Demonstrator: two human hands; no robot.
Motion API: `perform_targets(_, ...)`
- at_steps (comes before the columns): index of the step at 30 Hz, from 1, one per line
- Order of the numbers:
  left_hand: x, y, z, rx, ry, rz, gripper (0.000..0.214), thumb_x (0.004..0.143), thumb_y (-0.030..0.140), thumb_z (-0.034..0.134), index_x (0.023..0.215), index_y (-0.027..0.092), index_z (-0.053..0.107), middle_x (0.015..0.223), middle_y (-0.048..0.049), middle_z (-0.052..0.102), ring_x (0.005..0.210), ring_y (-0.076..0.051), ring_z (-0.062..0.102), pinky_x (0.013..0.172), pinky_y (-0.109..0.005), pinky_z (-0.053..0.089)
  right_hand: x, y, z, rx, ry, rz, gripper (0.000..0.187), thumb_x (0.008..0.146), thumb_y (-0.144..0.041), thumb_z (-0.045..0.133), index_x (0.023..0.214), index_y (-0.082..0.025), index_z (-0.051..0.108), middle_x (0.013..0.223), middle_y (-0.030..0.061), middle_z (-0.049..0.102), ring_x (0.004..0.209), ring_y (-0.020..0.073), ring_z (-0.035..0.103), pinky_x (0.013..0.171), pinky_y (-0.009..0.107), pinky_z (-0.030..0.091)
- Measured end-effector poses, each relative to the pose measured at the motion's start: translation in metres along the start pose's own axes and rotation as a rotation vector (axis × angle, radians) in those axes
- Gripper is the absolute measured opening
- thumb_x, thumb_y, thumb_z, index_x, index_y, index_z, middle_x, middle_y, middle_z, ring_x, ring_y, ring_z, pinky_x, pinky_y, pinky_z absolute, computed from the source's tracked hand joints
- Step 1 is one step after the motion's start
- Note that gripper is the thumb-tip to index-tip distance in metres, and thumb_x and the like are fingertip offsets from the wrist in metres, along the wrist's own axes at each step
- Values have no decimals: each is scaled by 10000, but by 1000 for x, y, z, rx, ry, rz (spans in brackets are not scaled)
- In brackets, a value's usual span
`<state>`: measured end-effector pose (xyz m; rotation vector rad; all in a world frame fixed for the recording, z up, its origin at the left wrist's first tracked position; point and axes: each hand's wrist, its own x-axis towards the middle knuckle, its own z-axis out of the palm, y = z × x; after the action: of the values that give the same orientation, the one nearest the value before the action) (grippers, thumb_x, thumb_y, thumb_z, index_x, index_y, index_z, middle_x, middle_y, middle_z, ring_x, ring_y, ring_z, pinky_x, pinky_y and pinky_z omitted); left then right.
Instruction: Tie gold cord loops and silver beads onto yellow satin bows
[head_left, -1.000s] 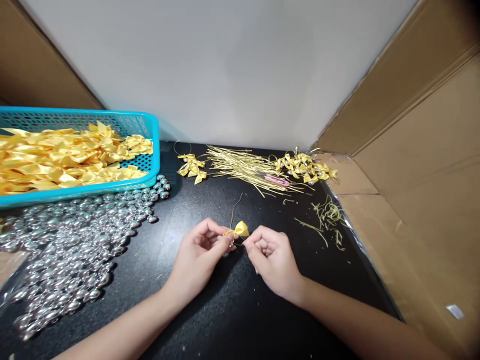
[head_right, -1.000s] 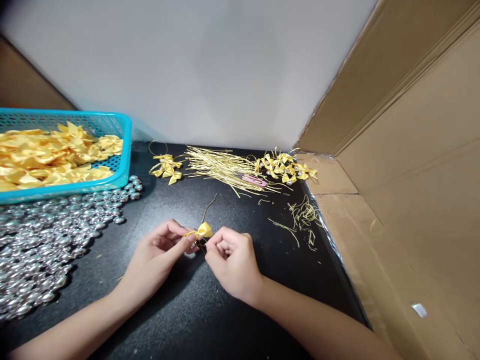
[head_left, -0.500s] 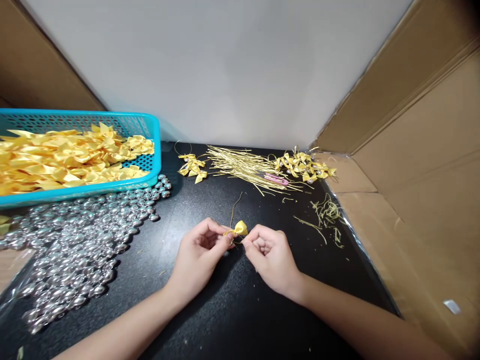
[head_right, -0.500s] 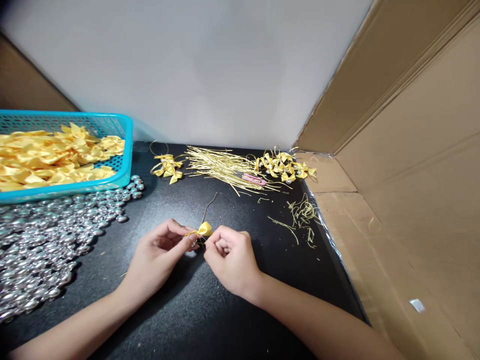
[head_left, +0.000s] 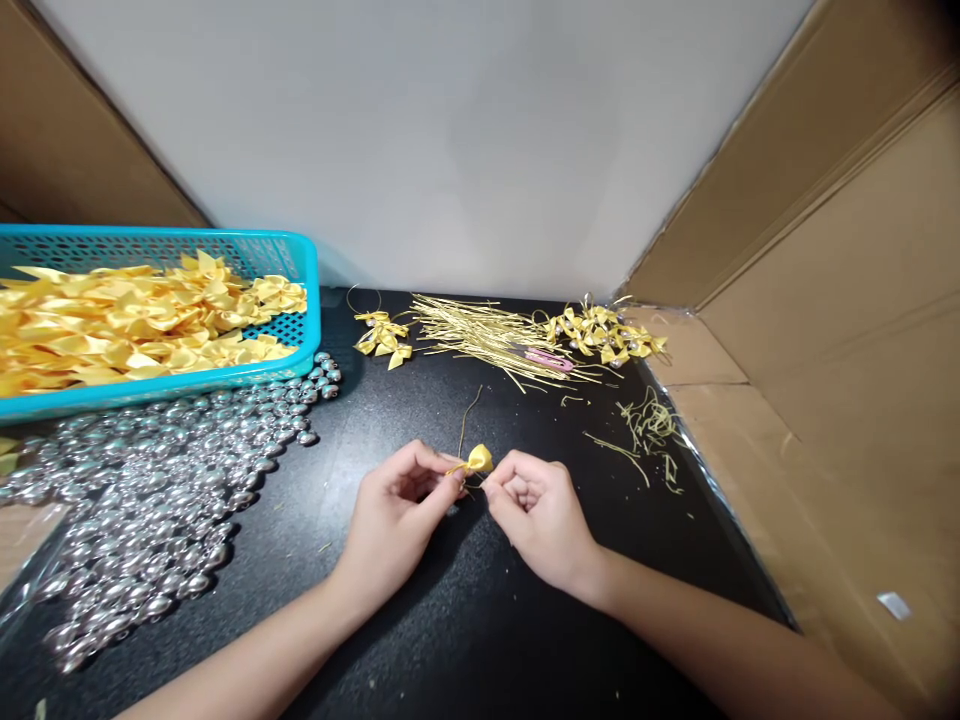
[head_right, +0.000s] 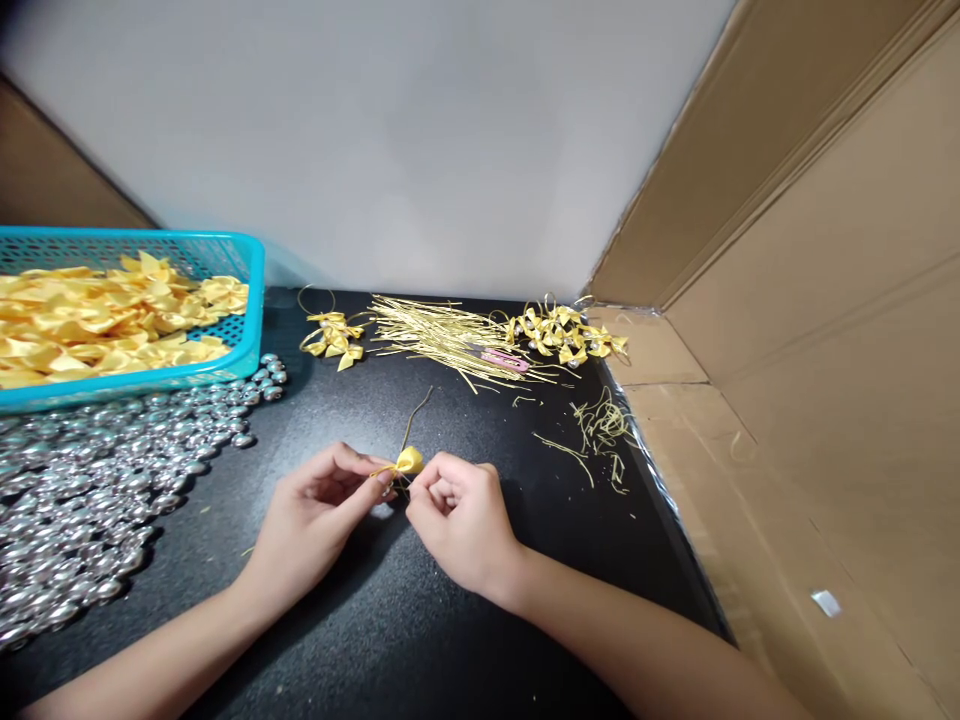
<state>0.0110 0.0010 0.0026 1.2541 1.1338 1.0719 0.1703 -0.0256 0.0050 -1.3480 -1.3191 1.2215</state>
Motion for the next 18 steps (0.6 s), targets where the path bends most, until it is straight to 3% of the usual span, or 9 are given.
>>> perform_targets(18, 0, 2, 2, 22, 19, 0, 77, 726, 214, 709, 681, 173, 661, 680, -10, 736, 611, -125, 671, 598, -205, 539, -1, -1, 1, -5, 6, -7, 142, 756, -200, 541, 628, -195, 481, 464, -93, 362, 408, 59, 326, 426, 204, 246)
